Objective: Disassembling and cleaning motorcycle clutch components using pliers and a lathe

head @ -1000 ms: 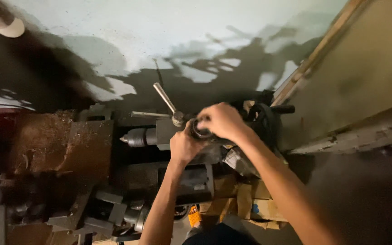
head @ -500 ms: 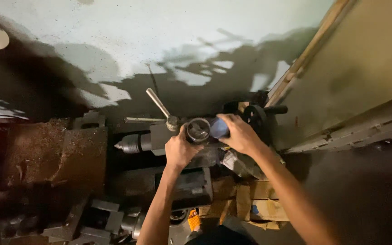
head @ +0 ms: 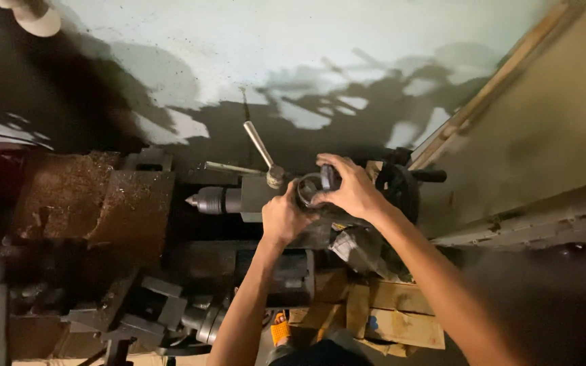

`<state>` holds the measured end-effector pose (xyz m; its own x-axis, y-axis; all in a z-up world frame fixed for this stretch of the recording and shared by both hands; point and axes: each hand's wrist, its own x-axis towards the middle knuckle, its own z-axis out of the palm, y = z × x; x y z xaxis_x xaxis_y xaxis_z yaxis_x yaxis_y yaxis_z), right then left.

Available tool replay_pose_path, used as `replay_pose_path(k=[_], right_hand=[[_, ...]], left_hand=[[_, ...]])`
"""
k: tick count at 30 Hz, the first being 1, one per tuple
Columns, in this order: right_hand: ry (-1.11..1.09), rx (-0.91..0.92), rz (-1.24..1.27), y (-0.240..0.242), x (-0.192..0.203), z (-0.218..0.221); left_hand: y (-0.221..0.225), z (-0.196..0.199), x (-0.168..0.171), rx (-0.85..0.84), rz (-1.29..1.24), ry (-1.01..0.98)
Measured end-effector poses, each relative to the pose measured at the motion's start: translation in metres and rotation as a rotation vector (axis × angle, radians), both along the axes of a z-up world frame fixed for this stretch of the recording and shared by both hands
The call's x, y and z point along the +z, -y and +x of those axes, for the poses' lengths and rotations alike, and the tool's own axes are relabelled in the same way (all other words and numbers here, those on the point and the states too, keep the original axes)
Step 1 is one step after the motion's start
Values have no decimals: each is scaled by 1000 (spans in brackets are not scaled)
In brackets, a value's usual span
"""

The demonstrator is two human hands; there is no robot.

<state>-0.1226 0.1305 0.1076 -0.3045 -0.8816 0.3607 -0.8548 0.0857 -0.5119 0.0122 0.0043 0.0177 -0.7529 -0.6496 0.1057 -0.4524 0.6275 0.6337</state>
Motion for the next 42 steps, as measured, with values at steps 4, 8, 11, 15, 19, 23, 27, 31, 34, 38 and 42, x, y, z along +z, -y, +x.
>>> replay_pose_path(k=[4,8,11,15,19,23,27,31,34,38,42], right_hand=[[-164,-59,51,21,-15,18],[-404,166,-91,21,-25,21],[-256,168,97,9,4,35],[-24,70,461,11,40,44],[-46,116,509,16,49,49],[-284,-14,691,19,55,54],[-532,-87,746,26,47,45],[-526,-185,739,25,57,56],[-528,-157,731,27,43,51],[-427,-23,797,31,53,63],[-398,110,793,36,57,67]], left_hand=[[9,-3,-22,-41,-10,-34],[5,5,-17,-24,-6,-93],[6,4,-17,-16,-15,-91],[9,-2,-26,-7,-12,-72],[12,-1,-23,-42,1,-25],[8,2,-24,-12,0,-40],[3,8,-12,-7,26,-69],[7,8,-12,-49,4,2],[5,8,-10,-52,4,-37],[2,5,-8,-13,10,-61],[14,-1,-32,-49,16,-31]])
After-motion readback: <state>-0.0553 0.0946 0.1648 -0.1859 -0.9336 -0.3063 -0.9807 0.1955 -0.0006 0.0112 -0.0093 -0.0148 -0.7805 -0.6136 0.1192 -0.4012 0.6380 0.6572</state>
